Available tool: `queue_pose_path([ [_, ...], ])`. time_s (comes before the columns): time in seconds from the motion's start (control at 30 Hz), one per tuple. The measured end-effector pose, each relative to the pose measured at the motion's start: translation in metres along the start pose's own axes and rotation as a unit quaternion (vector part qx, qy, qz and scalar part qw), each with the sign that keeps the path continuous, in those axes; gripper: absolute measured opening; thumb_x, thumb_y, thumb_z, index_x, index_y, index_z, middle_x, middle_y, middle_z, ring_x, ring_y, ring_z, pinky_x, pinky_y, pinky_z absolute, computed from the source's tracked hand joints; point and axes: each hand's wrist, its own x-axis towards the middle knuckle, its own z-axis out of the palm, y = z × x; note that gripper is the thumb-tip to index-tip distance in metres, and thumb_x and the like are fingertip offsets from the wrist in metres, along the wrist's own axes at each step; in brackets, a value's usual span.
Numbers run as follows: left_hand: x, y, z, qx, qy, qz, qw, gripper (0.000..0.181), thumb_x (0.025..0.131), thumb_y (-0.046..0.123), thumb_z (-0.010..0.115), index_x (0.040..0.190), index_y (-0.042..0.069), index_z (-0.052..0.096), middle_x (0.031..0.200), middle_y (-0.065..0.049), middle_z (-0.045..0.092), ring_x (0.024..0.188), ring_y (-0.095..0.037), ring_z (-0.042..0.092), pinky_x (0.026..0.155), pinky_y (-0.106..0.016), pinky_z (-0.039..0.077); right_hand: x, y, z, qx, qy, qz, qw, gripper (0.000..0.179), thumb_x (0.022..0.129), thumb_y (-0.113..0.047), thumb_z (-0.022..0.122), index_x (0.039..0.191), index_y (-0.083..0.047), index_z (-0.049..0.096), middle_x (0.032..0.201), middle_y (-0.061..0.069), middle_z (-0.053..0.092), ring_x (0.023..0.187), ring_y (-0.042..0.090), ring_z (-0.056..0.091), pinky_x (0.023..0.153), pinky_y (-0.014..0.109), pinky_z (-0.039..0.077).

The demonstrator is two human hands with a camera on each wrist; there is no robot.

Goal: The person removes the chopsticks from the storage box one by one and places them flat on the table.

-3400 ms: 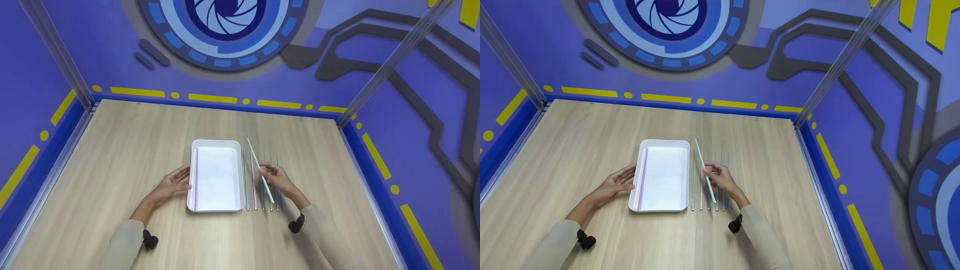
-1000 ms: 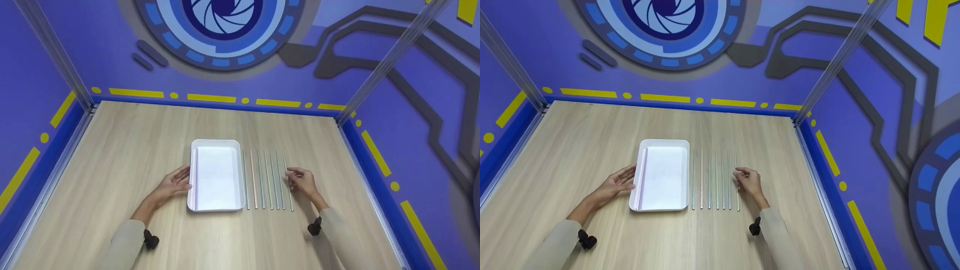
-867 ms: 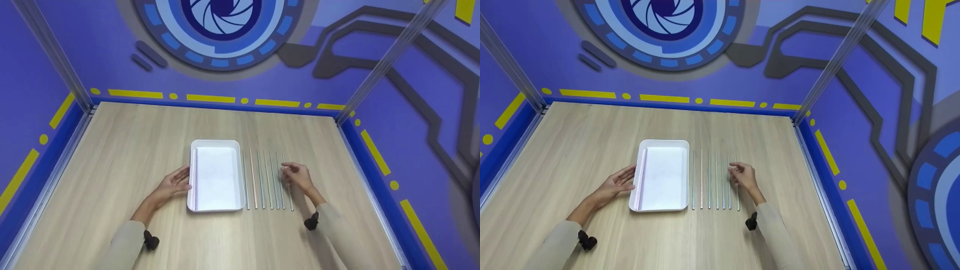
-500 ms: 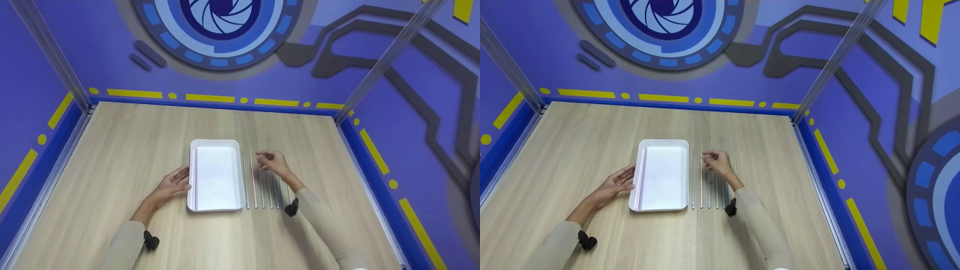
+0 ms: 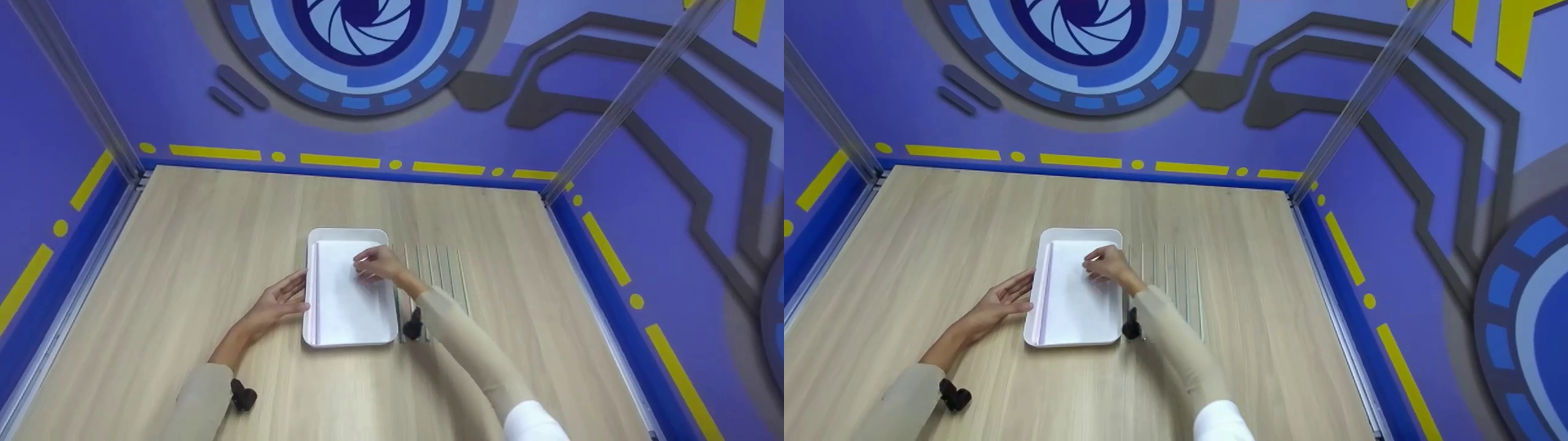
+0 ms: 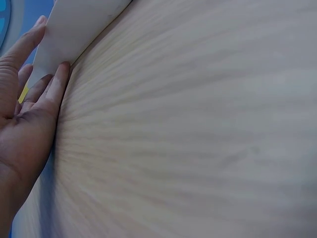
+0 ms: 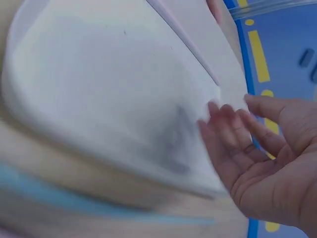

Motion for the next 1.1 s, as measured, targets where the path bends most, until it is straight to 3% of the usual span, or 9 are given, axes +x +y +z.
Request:
queue_pose_path([
  [0.17, -0.002, 0.002, -0.003, -0.014, 0.001, 0.005, 0.9999, 0.085, 0.094, -0.001, 0.069, 0.163, 0.004, 0.018, 0.171, -0.020, 0.016, 0.159, -0.036, 0.014, 0.116, -0.019, 0.043, 0.013, -0.006, 0.036, -0.033, -0.011, 0.024, 0.9991, 0.023, 0.095, -0.010, 0.071, 0.113, 0.004, 0.073, 0.102, 0.024, 0.077, 0.089, 0.032, 0.078, 0.078, 0.038, 0.068],
  [0.43, 0.000, -0.001, -0.002, -0.023, -0.015, 0.010, 0.9996, 0.086, 0.095, -0.001, 0.068, 0.163, 0.002, 0.016, 0.171, -0.022, 0.013, 0.159, -0.038, 0.012, 0.115, -0.021, 0.044, 0.010, -0.012, 0.072, -0.068, 0.007, 0.019, 0.9975, 0.021, 0.091, -0.009, 0.076, 0.108, 0.004, 0.072, 0.089, 0.021, 0.077, 0.078, 0.033, 0.078, 0.063, 0.035, 0.067],
  [0.57, 0.002, -0.002, 0.000, -0.027, -0.020, 0.011, 0.9994, 0.085, 0.095, 0.000, 0.067, 0.163, 0.002, 0.016, 0.171, -0.023, 0.013, 0.159, -0.039, 0.013, 0.116, -0.022, 0.044, 0.008, -0.011, 0.080, -0.116, 0.003, -0.001, 0.9932, 0.026, 0.090, -0.010, 0.078, 0.110, 0.004, 0.070, 0.082, 0.017, 0.076, 0.071, 0.033, 0.077, 0.056, 0.032, 0.066],
  [0.7, 0.003, -0.003, 0.000, -0.028, -0.025, 0.011, 0.9992, 0.086, 0.095, 0.001, 0.068, 0.163, 0.002, 0.015, 0.171, -0.023, 0.011, 0.158, -0.039, 0.012, 0.117, -0.025, 0.043, 0.007, -0.009, 0.085, -0.174, 0.004, -0.017, 0.9845, 0.031, 0.088, -0.016, 0.081, 0.111, 0.001, 0.068, 0.071, 0.004, 0.070, 0.058, 0.023, 0.073, 0.046, 0.022, 0.059],
  [0.87, 0.003, -0.003, -0.001, -0.024, -0.023, 0.010, 0.9994, 0.086, 0.095, 0.001, 0.068, 0.163, 0.002, 0.015, 0.171, -0.023, 0.011, 0.158, -0.039, 0.012, 0.117, -0.026, 0.043, 0.007, -0.008, 0.086, -0.190, 0.012, -0.026, 0.9813, 0.032, 0.087, -0.016, 0.082, 0.111, 0.001, 0.069, 0.067, -0.002, 0.063, 0.051, 0.012, 0.063, 0.042, 0.012, 0.046],
  [1.1, 0.002, -0.002, -0.001, -0.025, -0.023, 0.012, 0.9993, 0.086, 0.095, 0.001, 0.068, 0.163, 0.002, 0.015, 0.171, -0.023, 0.012, 0.158, -0.040, 0.014, 0.116, -0.025, 0.045, 0.007, -0.009, 0.083, -0.168, 0.008, 0.007, 0.9857, 0.031, 0.086, -0.008, 0.082, 0.111, 0.000, 0.067, 0.071, 0.001, 0.066, 0.054, 0.016, 0.068, 0.047, 0.025, 0.061],
])
